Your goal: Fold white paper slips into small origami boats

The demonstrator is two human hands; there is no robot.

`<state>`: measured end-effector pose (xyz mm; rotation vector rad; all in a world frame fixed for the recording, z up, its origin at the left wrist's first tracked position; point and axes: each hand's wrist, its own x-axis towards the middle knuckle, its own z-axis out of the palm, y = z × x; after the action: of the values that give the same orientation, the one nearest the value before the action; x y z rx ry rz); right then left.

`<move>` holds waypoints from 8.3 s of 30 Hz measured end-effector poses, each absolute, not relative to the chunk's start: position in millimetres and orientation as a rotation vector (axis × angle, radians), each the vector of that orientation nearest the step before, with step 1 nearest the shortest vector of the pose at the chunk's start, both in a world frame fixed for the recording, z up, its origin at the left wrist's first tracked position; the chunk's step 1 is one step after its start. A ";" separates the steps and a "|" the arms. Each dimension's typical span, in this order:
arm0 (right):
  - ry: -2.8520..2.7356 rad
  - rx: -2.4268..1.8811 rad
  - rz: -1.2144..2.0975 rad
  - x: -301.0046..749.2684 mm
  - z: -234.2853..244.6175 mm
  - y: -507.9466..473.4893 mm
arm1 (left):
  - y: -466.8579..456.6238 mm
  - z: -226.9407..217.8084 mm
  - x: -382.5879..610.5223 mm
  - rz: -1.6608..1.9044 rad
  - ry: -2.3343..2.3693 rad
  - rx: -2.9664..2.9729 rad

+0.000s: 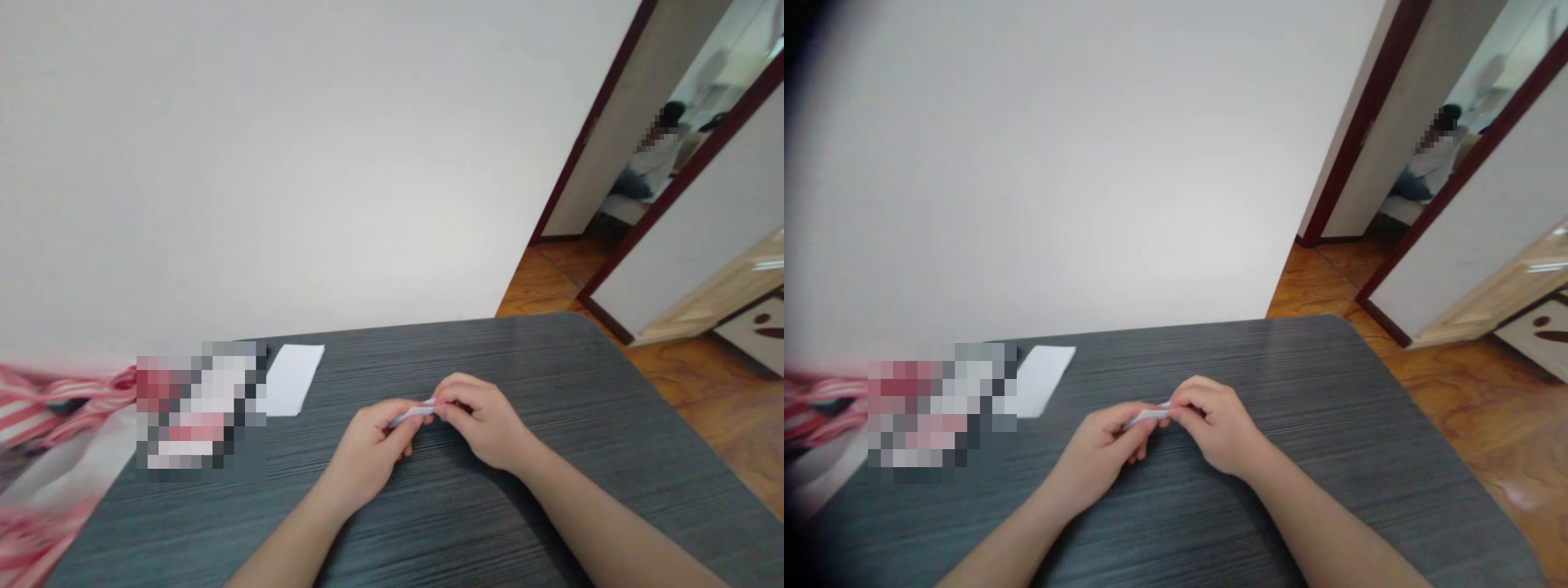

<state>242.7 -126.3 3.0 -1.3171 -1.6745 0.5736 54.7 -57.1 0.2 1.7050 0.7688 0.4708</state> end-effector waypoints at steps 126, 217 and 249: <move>-1.582 -1.384 0.772 240.1 -8.1 -128.9 | -60.5 0.4 54.8 0.470 0.739 1.620; -1.612 -1.335 0.734 242.8 -3.4 -130.6 | -61.8 -3.2 55.4 0.616 0.835 1.579; -1.802 -1.200 0.458 243.4 -2.5 -129.4 | -58.5 -6.6 51.8 0.514 0.759 1.515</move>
<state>243.4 -129.4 -2.5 -1.2003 -1.8020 0.4585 51.8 -58.5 -6.6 1.5153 0.7585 0.5142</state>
